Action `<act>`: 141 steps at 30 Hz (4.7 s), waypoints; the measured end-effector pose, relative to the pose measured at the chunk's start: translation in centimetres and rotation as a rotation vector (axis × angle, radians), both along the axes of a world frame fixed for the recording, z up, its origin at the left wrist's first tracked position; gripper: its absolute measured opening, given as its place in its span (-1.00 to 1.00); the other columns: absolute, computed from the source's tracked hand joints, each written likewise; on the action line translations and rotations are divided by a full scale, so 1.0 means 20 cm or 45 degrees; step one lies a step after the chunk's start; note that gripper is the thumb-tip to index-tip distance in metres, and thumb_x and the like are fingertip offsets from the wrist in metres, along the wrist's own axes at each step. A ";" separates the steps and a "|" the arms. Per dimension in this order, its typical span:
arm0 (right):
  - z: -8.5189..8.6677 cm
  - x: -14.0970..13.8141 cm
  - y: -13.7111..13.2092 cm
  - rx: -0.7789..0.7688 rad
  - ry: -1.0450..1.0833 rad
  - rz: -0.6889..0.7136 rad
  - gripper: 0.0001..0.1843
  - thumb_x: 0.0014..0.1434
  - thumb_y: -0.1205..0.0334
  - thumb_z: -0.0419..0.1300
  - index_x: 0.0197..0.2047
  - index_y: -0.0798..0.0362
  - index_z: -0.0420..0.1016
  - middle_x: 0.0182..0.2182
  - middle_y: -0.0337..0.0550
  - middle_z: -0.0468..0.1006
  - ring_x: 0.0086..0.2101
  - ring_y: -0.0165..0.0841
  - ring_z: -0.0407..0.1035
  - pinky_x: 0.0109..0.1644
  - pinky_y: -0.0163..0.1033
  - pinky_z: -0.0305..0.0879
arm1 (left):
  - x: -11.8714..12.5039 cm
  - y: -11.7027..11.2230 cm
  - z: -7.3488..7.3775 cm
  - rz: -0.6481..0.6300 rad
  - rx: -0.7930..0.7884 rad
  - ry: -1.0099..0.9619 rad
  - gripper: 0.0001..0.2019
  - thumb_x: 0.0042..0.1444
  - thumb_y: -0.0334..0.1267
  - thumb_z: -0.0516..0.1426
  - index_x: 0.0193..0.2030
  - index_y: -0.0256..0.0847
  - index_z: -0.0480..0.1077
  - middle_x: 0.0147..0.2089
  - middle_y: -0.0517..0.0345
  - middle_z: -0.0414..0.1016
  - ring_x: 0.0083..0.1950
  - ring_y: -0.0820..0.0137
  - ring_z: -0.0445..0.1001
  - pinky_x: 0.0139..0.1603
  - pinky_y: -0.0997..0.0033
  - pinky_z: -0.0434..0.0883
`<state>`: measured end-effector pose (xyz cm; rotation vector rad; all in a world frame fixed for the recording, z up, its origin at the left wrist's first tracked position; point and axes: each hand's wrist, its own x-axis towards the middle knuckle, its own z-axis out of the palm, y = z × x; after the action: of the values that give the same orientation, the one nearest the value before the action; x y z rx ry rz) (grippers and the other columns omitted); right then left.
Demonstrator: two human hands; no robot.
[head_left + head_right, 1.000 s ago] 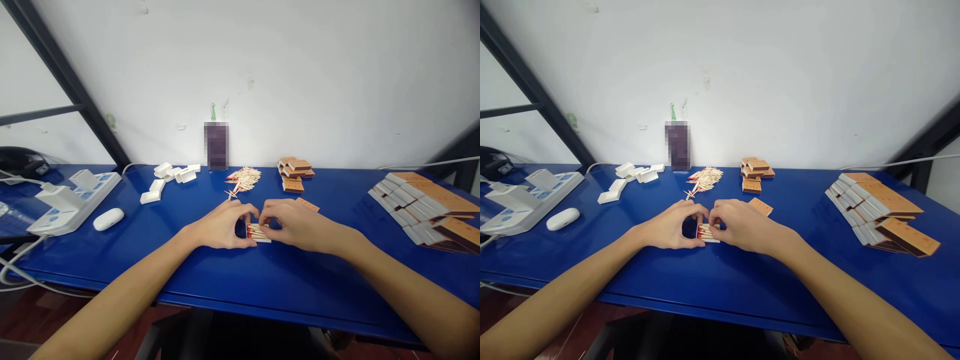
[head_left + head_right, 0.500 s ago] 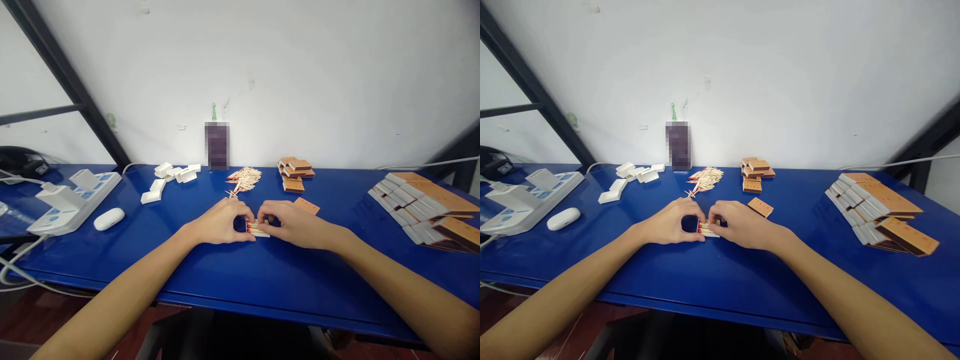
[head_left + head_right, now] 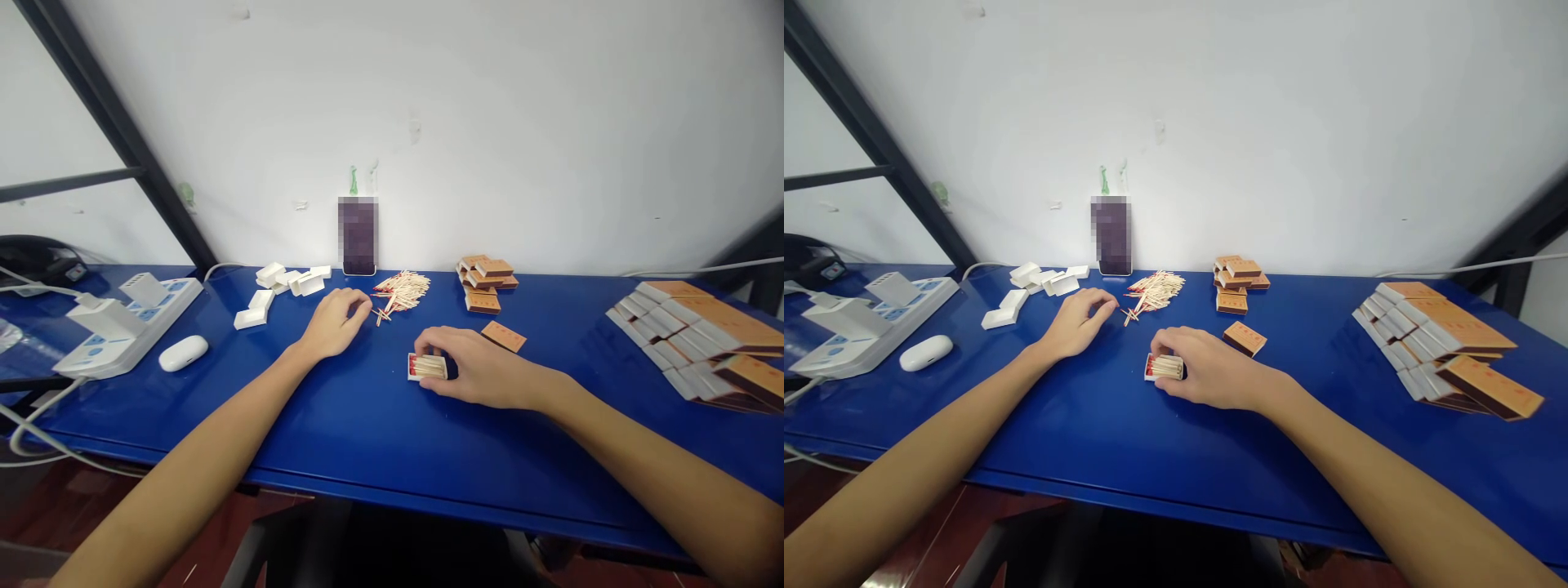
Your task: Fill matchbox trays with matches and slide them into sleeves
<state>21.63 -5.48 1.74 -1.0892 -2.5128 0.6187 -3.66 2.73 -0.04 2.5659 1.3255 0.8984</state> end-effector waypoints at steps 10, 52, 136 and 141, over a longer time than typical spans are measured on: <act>0.05 -0.04 -0.07 -0.134 0.018 0.112 -0.64 0.12 0.03 0.30 -0.05 -0.07 0.38 -0.14 -0.19 0.51 -0.15 -0.25 0.37 -0.04 -0.15 0.25 | 0.00 -0.01 -0.03 -0.030 -0.033 0.290 -0.66 0.27 -0.25 0.01 0.14 -0.07 0.42 0.12 0.03 0.35 0.06 0.19 0.30 0.12 0.07 0.26; -0.14 -0.11 0.25 0.194 0.000 -0.259 -0.76 0.25 0.03 0.15 -0.15 0.02 0.40 -0.25 -0.16 0.44 -0.34 -0.34 0.32 -0.26 -0.22 0.18 | 0.06 -0.07 -0.02 -0.041 -0.135 0.298 -0.71 0.29 -0.20 0.03 0.08 -0.11 0.45 -0.04 0.04 0.38 0.00 0.20 0.30 0.04 0.10 0.27; -0.15 -0.03 0.12 0.275 -0.030 -0.460 -0.84 0.23 0.13 0.16 -0.29 0.03 0.43 -0.32 -0.19 0.43 -0.40 -0.38 0.30 -0.32 -0.25 0.11 | 0.16 -0.15 0.01 -0.179 -0.015 0.419 -0.72 0.35 -0.18 0.00 0.11 -0.12 0.38 -0.13 0.07 0.45 -0.09 0.24 0.33 -0.08 0.22 0.21; -0.14 0.00 0.12 0.264 -0.010 -0.342 -0.91 0.23 0.30 0.12 -0.31 0.04 0.44 -0.34 -0.20 0.41 -0.36 -0.38 0.31 -0.26 -0.25 0.16 | 0.16 -0.17 0.02 -0.255 -0.101 0.274 -0.69 0.31 -0.29 -0.02 0.17 -0.12 0.27 -0.26 0.21 0.53 -0.12 0.30 0.38 0.05 0.17 0.18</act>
<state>21.55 -3.11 -1.10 -1.3179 -2.3176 0.2732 -0.41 -0.71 0.34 2.7323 1.0987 0.5374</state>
